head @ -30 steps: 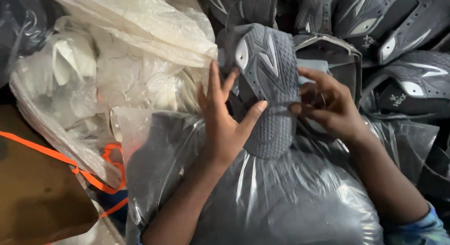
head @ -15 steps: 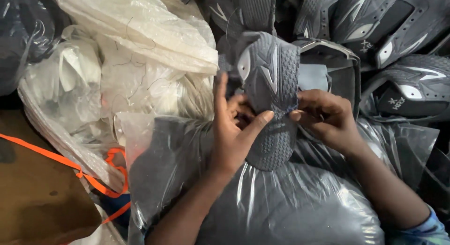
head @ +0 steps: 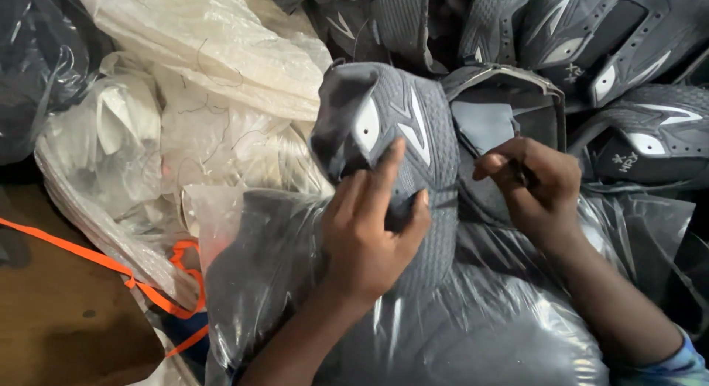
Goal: Trimming excess threads and loose material from shoe uppers using a pair of small scissors.
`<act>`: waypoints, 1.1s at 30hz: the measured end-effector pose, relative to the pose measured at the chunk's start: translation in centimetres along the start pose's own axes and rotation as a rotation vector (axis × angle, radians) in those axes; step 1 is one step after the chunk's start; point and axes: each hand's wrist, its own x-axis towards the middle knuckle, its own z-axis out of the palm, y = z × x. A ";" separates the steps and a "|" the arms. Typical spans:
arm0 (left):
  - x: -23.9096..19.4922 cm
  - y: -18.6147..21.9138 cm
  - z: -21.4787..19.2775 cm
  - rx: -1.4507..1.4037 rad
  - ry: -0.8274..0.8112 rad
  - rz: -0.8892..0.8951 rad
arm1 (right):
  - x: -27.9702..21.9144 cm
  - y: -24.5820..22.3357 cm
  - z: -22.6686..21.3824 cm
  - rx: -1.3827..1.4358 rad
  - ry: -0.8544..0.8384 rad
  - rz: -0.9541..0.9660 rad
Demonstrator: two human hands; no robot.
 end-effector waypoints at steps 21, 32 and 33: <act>-0.9 -1.1 2.5 -0.164 -0.269 -0.038 | 0.6 -0.6 -1.1 -0.148 -0.467 -0.165; -1.0 -1.8 2.9 -0.296 -0.225 -0.212 | 0.8 -0.5 -2.3 -0.019 -0.343 0.164; -1.0 -1.9 2.9 -0.346 -0.219 -0.262 | 0.8 -0.3 -2.6 -0.058 -0.303 0.220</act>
